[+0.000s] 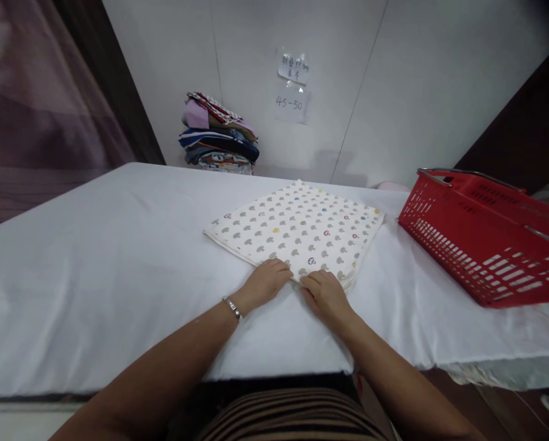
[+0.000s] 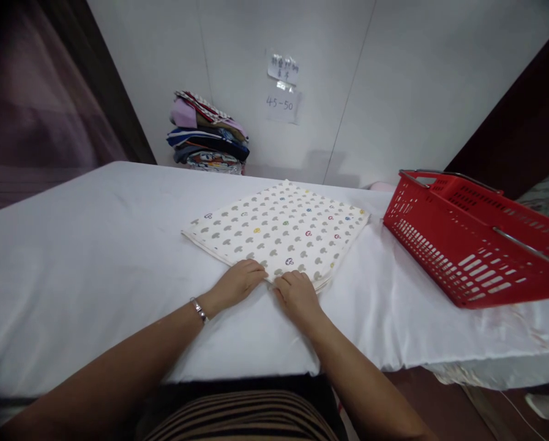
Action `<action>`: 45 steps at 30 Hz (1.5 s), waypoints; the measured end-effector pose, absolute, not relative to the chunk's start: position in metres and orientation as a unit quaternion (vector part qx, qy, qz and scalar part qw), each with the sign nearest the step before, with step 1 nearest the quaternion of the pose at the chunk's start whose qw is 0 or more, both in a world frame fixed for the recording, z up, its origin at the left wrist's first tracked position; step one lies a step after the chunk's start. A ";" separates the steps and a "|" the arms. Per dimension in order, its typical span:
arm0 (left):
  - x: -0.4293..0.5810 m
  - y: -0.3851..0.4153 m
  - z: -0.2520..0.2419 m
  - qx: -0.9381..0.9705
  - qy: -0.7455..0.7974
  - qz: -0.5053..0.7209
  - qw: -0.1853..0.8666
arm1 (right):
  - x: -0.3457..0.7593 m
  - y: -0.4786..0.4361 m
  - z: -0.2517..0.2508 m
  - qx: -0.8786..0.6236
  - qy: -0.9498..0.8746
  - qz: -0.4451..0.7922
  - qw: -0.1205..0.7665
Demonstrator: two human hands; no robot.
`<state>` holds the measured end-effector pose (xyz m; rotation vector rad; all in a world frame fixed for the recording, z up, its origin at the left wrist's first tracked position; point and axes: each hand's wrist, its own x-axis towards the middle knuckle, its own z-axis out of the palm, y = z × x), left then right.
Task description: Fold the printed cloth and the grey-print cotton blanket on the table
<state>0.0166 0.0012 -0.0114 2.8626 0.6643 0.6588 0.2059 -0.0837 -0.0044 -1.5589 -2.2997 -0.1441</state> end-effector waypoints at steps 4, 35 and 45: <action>0.017 0.001 -0.007 0.940 0.235 0.243 0.039 | 0.202 -0.076 0.000 -0.580 -0.791 -0.077 0.176; 0.007 -0.008 -0.019 0.904 0.399 0.147 0.040 | 0.201 -0.079 -0.012 -0.583 -0.763 -0.066 0.270; -0.010 -0.001 0.000 0.848 0.468 0.184 0.165 | 0.197 -0.084 -0.014 -0.568 -0.790 -0.058 0.224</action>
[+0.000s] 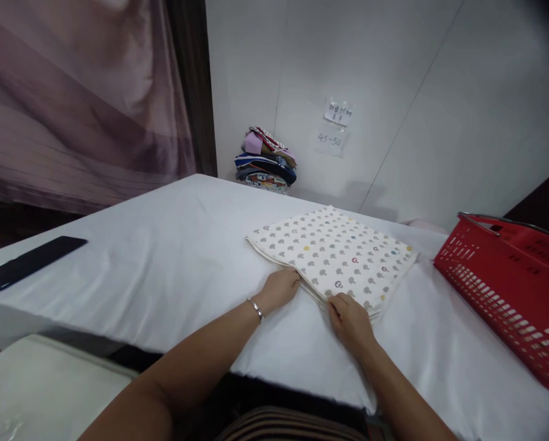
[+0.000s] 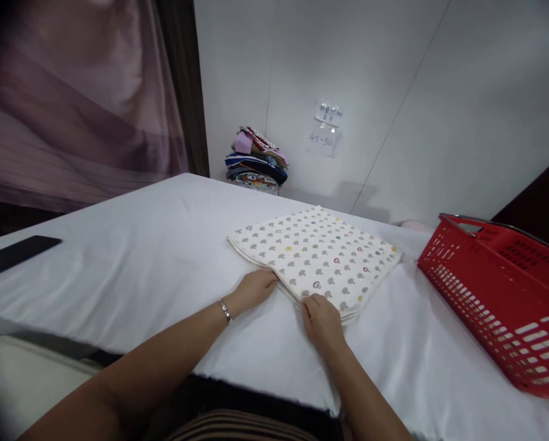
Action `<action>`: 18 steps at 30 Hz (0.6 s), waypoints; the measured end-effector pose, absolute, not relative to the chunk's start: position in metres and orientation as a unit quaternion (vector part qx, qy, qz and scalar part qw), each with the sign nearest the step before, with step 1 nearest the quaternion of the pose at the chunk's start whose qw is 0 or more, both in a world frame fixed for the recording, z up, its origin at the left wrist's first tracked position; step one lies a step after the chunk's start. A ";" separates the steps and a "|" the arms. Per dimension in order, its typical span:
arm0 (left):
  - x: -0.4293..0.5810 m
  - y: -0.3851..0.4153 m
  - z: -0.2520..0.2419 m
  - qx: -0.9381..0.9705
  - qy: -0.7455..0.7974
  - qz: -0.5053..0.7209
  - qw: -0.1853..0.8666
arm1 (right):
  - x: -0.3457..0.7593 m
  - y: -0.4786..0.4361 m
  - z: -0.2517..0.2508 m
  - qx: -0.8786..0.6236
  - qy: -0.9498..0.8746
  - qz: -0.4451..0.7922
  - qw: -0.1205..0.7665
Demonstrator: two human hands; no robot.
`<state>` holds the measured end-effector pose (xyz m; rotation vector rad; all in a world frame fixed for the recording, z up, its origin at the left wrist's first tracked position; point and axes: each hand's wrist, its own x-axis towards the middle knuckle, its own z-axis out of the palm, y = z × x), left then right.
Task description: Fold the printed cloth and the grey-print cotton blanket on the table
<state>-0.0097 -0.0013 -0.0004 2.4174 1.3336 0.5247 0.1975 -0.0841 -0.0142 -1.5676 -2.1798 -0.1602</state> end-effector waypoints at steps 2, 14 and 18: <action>-0.016 0.004 0.001 0.811 0.504 0.218 0.200 | 0.199 -0.085 -0.016 -0.560 -0.797 -0.054 0.221; -0.061 0.045 -0.004 0.664 0.664 0.271 0.212 | 0.203 -0.083 -0.026 -0.535 -0.810 -0.059 0.233; -0.080 0.055 -0.003 0.662 0.668 0.284 0.185 | 0.205 -0.083 -0.027 -0.531 -0.813 -0.053 0.232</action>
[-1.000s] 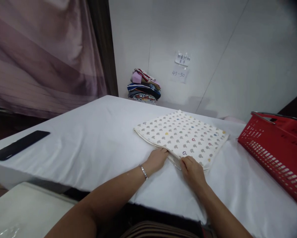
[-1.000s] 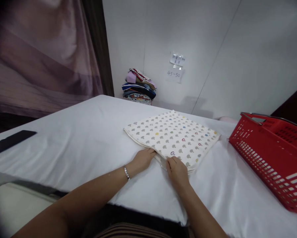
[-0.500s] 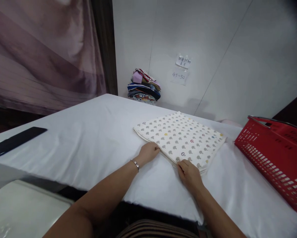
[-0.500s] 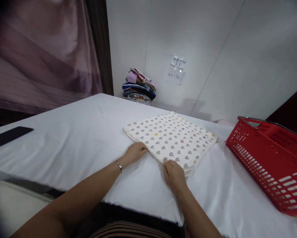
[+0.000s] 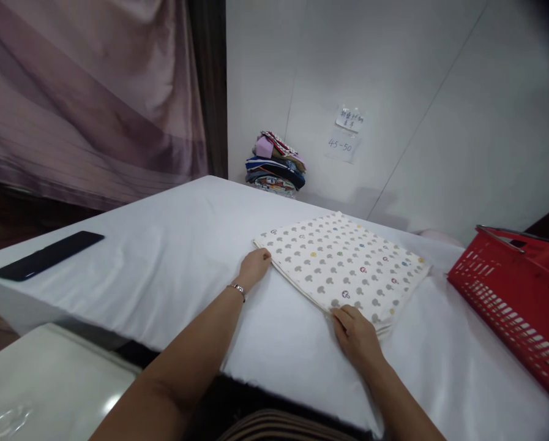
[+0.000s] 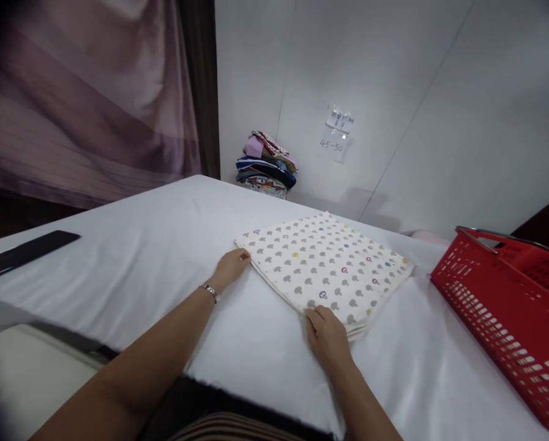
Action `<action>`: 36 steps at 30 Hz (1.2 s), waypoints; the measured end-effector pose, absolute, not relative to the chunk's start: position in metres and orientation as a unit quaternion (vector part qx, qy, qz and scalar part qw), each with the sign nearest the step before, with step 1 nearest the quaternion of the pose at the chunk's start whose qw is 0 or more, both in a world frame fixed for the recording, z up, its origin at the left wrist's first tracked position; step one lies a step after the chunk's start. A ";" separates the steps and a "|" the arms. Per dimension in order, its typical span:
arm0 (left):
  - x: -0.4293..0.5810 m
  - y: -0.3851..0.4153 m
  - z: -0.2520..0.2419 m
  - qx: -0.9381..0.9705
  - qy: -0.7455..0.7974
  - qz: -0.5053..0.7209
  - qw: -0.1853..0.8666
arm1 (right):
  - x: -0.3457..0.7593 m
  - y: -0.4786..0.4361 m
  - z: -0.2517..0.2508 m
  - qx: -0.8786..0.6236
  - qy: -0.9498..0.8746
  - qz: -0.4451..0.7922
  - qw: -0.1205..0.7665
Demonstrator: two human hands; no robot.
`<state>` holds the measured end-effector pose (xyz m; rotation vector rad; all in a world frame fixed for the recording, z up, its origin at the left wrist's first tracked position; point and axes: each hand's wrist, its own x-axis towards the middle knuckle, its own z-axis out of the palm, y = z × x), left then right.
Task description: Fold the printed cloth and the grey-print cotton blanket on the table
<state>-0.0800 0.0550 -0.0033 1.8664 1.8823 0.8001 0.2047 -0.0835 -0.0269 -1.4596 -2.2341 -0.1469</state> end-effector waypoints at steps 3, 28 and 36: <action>-0.085 0.057 -0.003 0.685 0.645 0.288 0.180 | 0.205 -0.084 -0.027 -0.534 -0.811 -0.055 0.232; -0.082 0.046 -0.004 0.846 0.501 0.176 0.049 | 0.208 -0.083 -0.028 -0.520 -0.817 -0.048 0.244; -0.087 0.048 -0.010 0.863 0.472 0.170 0.056 | 0.206 -0.084 -0.025 -0.523 -0.814 -0.043 0.248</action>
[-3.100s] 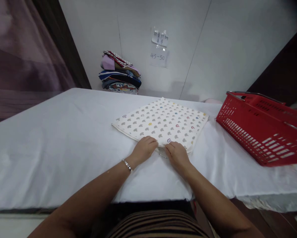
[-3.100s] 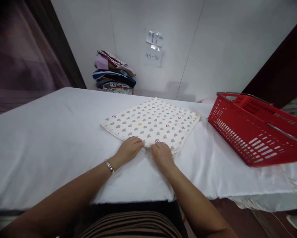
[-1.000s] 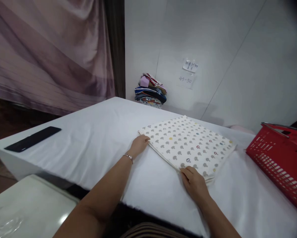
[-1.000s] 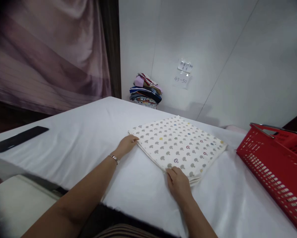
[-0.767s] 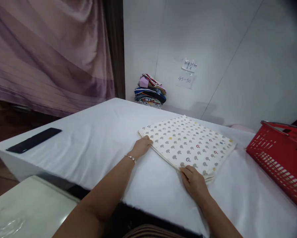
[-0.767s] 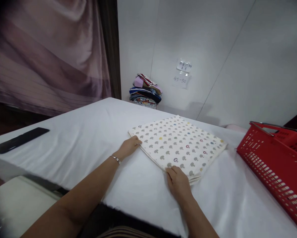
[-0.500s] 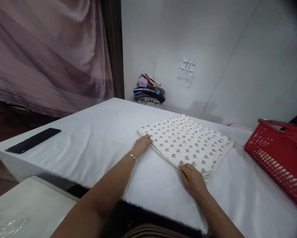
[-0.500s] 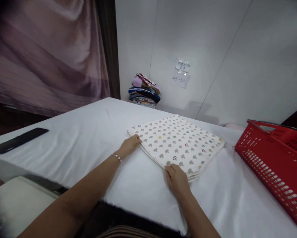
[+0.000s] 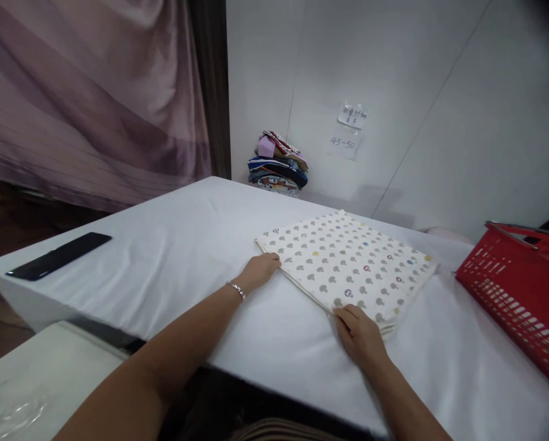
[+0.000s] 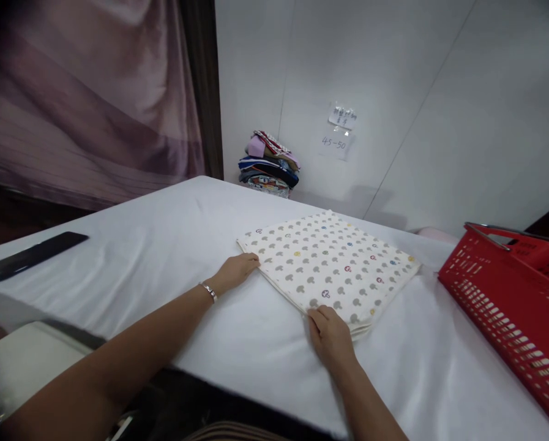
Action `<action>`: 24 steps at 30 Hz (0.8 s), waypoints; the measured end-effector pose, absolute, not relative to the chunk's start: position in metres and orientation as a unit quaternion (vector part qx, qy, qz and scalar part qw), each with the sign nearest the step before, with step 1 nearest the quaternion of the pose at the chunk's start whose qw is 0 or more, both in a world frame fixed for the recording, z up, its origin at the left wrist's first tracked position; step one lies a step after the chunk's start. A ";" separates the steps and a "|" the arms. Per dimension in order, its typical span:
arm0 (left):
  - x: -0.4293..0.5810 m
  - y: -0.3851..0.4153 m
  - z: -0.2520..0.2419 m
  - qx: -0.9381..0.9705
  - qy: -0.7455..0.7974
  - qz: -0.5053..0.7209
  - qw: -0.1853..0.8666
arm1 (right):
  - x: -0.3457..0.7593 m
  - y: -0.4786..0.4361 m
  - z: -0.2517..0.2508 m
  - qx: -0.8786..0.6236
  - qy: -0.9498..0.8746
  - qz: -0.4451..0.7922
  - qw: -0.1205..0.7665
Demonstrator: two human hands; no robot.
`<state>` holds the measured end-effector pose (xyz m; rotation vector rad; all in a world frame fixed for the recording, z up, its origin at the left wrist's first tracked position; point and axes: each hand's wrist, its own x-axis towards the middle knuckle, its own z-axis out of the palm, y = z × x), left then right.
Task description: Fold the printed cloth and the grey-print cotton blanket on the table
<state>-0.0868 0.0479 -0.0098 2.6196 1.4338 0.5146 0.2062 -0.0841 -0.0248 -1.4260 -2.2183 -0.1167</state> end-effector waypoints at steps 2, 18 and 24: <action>-0.089 0.049 -0.010 0.868 0.466 0.164 0.055 | 0.207 -0.084 -0.025 -0.519 -0.816 -0.046 0.251; -0.094 0.050 -0.010 0.889 0.422 0.164 0.060 | 0.206 -0.085 -0.023 -0.521 -0.799 -0.013 0.301; -0.088 0.051 -0.010 0.899 0.413 0.145 0.020 | 0.208 -0.084 -0.026 -0.523 -0.792 0.000 0.316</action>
